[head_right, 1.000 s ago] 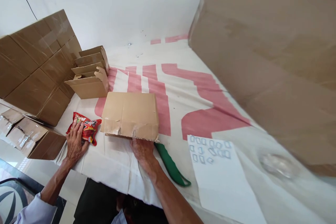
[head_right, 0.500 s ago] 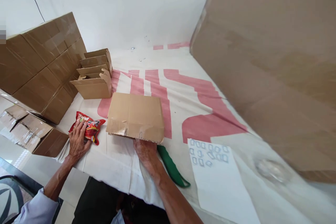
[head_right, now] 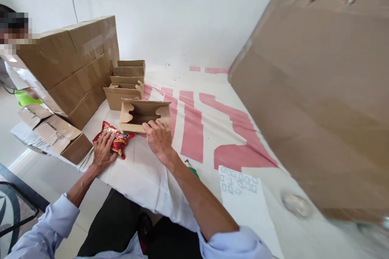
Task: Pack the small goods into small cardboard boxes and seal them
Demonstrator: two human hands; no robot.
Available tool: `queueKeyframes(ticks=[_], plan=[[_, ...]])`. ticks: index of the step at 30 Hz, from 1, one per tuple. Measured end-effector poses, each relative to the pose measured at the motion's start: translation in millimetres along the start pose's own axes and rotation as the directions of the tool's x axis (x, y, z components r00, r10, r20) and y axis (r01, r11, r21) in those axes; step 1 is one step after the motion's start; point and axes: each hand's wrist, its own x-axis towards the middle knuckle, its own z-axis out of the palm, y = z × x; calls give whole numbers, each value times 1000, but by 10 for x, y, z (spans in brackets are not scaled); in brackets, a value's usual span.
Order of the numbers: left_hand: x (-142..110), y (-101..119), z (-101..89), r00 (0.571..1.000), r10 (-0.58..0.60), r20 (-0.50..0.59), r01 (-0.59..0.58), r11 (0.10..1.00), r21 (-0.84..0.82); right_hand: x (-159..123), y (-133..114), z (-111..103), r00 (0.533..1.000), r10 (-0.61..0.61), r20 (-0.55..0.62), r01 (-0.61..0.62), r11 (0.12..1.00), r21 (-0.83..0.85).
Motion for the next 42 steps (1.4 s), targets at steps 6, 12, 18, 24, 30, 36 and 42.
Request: queueKeyframes(ticks=[6,12,18,24,30,36,42], plan=[[-27,30,28,998,-30,48,32,998,-48,632,-401,79,996,75,52,-76,997,5],[-56,55,62,998,-39,42,41,998,-55,961,-792,314,996,-23,91,15,996,88],[-78,22,76,998,-63,-4,63,994,-86,806,-707,423,982,-110,-156,147,958,248],[-62,-64,95,965,-107,-240,53,973,-225,189,-344,331,923,81,-376,52,942,330],[210,26,48,895,-208,-395,79,945,-318,-899,-58,475,910,185,-370,-24,917,399],[604,279,97,973,-231,-23,223,955,-196,-1796,49,729,944,148,-294,-33,932,361],[534,338,208,974,-224,35,227,955,-190,-2274,-8,808,938,179,-298,-71,937,341]])
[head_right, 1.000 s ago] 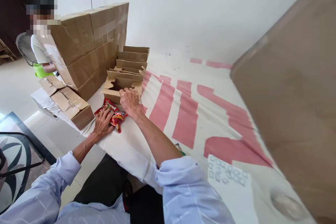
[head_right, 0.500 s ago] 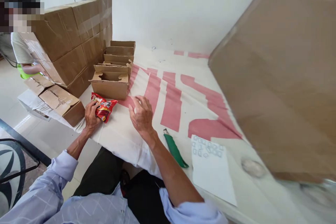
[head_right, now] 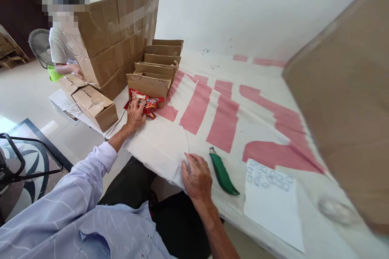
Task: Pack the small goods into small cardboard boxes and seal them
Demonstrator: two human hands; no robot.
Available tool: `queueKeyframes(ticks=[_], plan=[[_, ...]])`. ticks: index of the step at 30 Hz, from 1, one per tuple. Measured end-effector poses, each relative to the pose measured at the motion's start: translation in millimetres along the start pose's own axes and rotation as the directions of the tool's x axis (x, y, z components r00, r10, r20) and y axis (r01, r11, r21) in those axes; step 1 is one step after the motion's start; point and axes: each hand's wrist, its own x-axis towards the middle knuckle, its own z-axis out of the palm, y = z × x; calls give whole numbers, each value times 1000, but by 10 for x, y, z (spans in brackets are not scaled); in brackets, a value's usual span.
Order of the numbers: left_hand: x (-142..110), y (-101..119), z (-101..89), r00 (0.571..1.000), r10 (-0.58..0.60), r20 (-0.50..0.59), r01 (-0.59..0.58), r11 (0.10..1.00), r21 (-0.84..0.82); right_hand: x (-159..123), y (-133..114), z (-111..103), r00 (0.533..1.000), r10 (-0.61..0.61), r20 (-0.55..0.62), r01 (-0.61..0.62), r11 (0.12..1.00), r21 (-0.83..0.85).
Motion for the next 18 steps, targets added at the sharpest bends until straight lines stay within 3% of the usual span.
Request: queueKeyframes(ticks=[4,10,15,18], plan=[[-17,-51,66,999,1,-39,-3,998,-63,-176,-9,8,999,-24,-32,24,1000,-13],[284,-14,-30,1000,15,-6,-15,998,-61,-216,-13,91,998,-7,-68,4,999,-41],[489,139,-301,995,45,92,-41,998,-43,-209,-7,137,995,-2,-103,-1,999,-32],[486,136,-657,975,136,173,-131,991,-39,-205,23,174,994,9,-113,-9,1000,0]])
